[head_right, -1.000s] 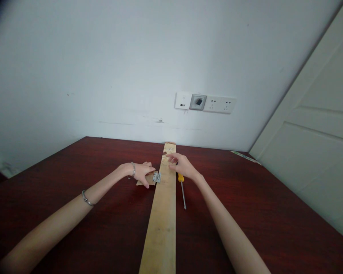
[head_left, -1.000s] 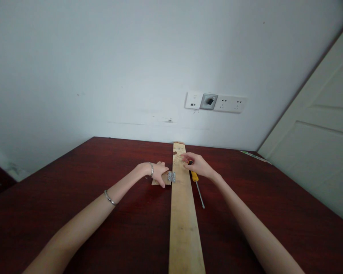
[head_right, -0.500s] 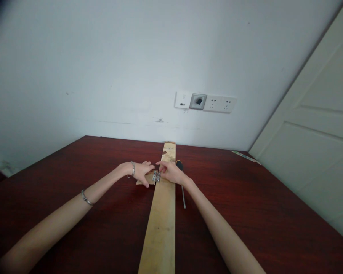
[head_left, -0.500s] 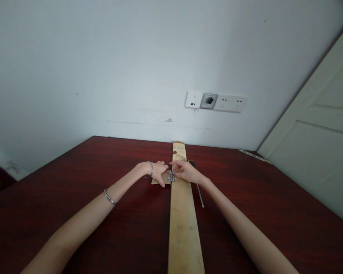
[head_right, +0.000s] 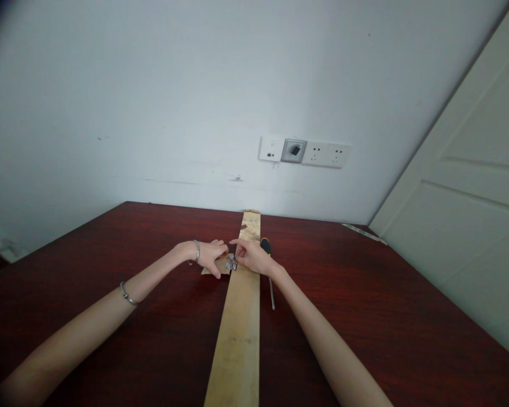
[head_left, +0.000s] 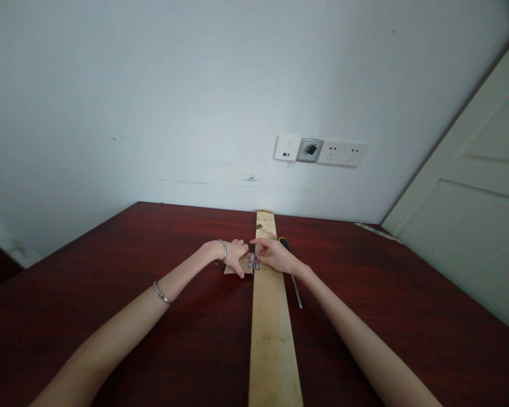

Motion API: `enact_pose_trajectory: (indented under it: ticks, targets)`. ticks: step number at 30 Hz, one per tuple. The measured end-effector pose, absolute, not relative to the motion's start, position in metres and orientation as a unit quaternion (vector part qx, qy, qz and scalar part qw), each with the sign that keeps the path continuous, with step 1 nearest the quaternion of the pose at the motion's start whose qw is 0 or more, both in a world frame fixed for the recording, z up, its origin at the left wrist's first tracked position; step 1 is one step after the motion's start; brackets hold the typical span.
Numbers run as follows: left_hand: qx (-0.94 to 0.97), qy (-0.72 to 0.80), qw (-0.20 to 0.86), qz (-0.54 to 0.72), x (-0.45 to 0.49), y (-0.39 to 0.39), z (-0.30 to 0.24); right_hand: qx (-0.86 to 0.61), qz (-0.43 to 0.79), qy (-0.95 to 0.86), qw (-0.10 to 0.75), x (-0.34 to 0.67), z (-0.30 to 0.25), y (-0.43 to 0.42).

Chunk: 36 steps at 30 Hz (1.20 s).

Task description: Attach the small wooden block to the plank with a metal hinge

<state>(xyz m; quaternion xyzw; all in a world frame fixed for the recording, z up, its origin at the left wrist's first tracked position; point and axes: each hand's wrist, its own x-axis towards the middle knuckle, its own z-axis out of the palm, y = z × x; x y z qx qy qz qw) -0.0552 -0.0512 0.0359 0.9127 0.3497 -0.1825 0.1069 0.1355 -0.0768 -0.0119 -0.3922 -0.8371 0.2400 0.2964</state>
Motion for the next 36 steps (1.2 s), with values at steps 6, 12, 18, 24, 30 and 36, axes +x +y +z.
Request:
enact_pose_trajectory:
  ticks: [6, 12, 18, 24, 30, 36]
  targets:
    - [0.913, 0.348, 0.108, -0.181, -0.0551, -0.0527, 0.0382, -0.394, 0.251, -0.833, 0.298, 0.135, -0.0111, -0.0771]
    - [0.914, 0.346, 0.105, -0.183, -0.0556, -0.0498, 0.0353, -0.387, 0.25, -0.835, 0.3, 0.1363, -0.0142, -0.0756]
    - [0.913, 0.348, 0.102, -0.188, -0.0546, -0.0515, 0.0376, -0.385, 0.256, -0.83, 0.313, 0.1342, -0.0128, -0.0785]
    - [0.915, 0.345, 0.101, -0.186, -0.0554, -0.049, 0.0353, -0.388, 0.251, -0.832, 0.308, 0.1335, -0.0121, -0.0799]
    - [0.914, 0.346, 0.103, -0.186, -0.0555, -0.049, 0.0356, -0.402, 0.225, -0.835, 0.3, 0.1313, -0.0119, -0.0821]
    - [0.913, 0.349, 0.095, -0.186, -0.0532, -0.0532, 0.0395, -0.4, 0.192, -0.846, 0.296, 0.1312, -0.0151, -0.0812]
